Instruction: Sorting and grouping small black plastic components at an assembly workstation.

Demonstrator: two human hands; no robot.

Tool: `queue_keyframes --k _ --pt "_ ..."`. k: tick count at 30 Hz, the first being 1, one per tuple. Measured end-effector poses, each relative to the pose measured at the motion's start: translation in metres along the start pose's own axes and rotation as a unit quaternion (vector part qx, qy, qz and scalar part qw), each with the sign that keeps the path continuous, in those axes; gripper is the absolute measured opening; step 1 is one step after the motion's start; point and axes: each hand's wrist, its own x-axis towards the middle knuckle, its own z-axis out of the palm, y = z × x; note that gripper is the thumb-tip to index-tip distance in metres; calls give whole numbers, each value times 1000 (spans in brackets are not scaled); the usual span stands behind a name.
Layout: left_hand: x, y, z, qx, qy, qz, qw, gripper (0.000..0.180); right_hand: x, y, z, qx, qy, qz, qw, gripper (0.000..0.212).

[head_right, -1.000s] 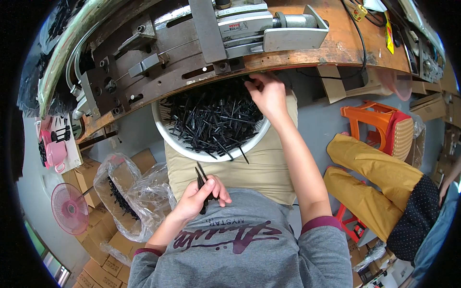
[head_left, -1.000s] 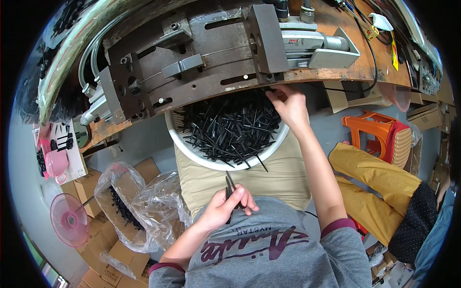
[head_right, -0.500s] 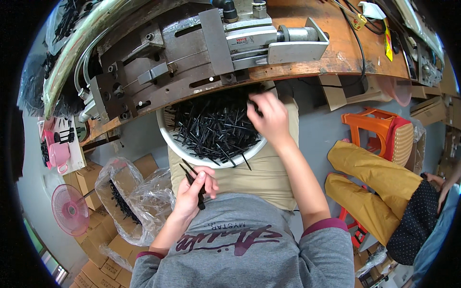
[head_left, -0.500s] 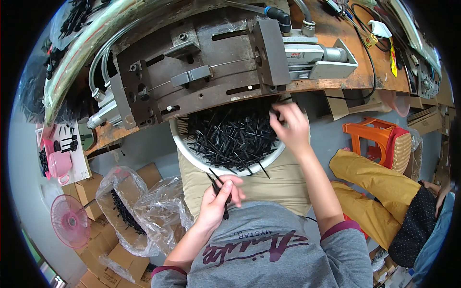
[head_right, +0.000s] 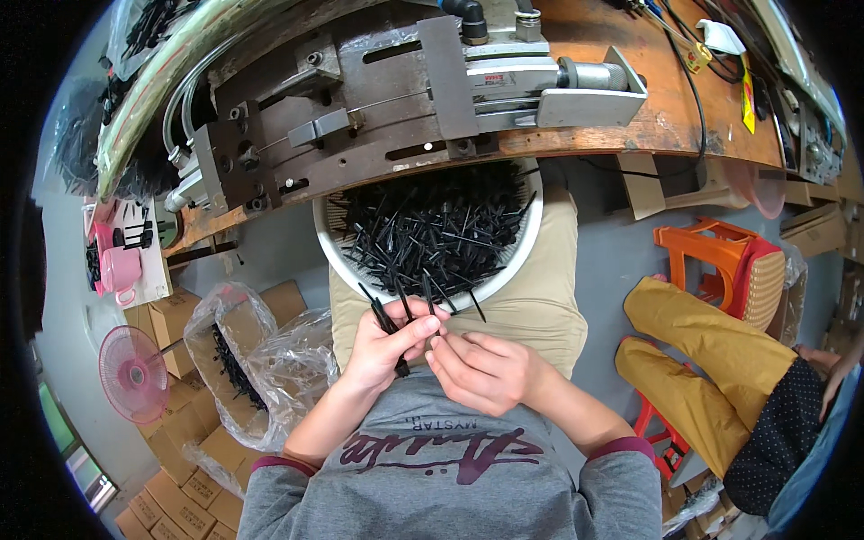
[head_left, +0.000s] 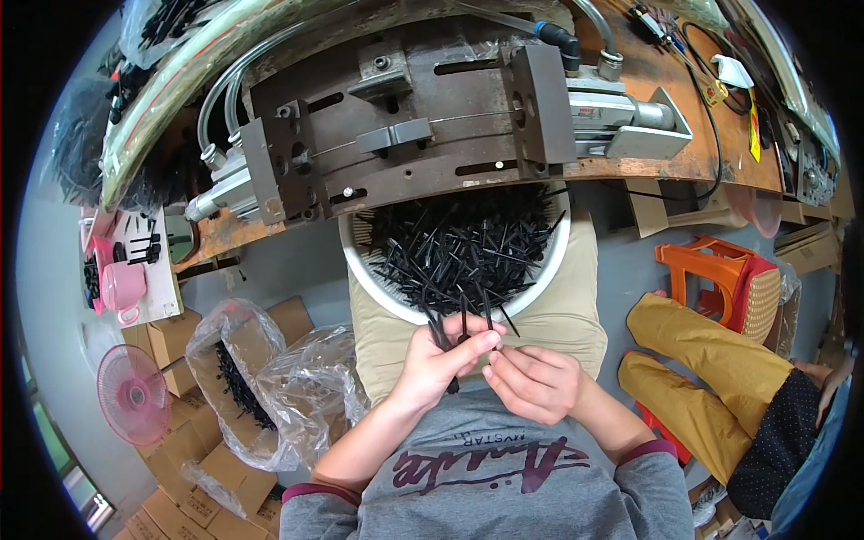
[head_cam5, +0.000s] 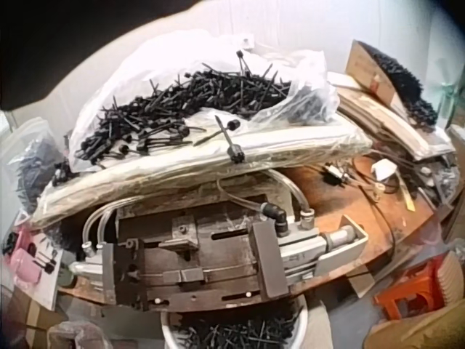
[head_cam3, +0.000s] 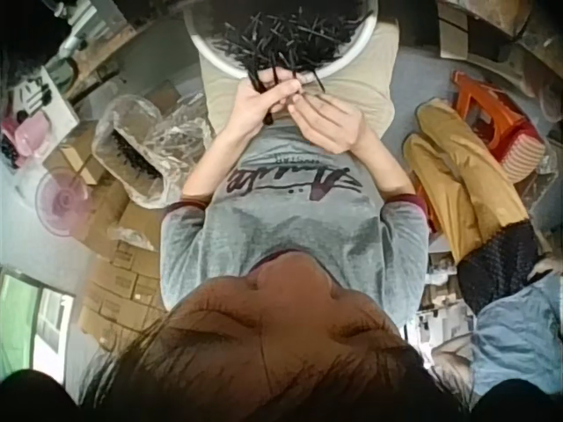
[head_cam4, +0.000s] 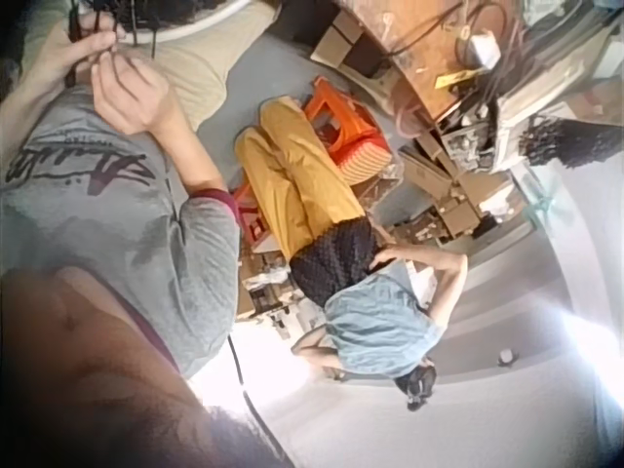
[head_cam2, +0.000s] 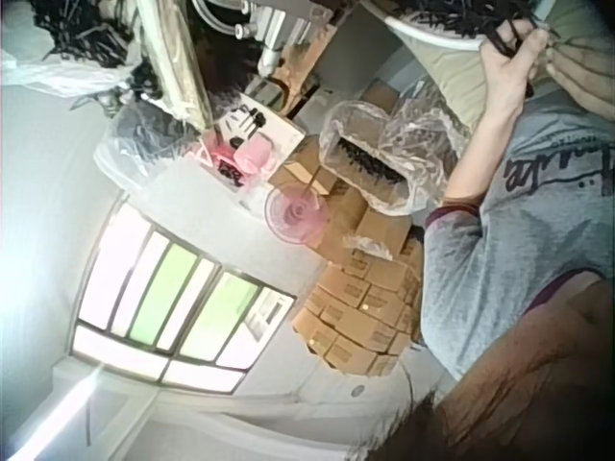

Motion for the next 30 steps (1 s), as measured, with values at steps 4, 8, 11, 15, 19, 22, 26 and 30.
queue_keyframes --k 4,8,11,15,19,22,26,30 --pt "-6 1 -3 9 -3 16 1000 19 0 -7 3 -3 -3 6 1000 14" --pt "-9 1 -2 11 -1 21 1000 20 1 -9 1 0 -15 20 1000 15" --pt "-10 1 -3 3 -8 15 1000 21 2 -11 -1 1 -24 28 999 17" --pt "-11 2 -3 -1 -4 9 1000 22 3 -12 0 26 -11 51 998 21" --pt "-12 4 -5 -21 -1 4 1000 23 4 -16 2 88 28 116 989 28" --pt "-9 5 -9 -70 15 9 997 21 -4 -11 1 79 34 190 978 33" --pt "-9 5 -18 -80 58 40 994 23 -24 11 14 51 80 335 938 27" --pt "-4 -2 -23 -120 62 94 986 21 -38 33 22 81 99 498 858 28"
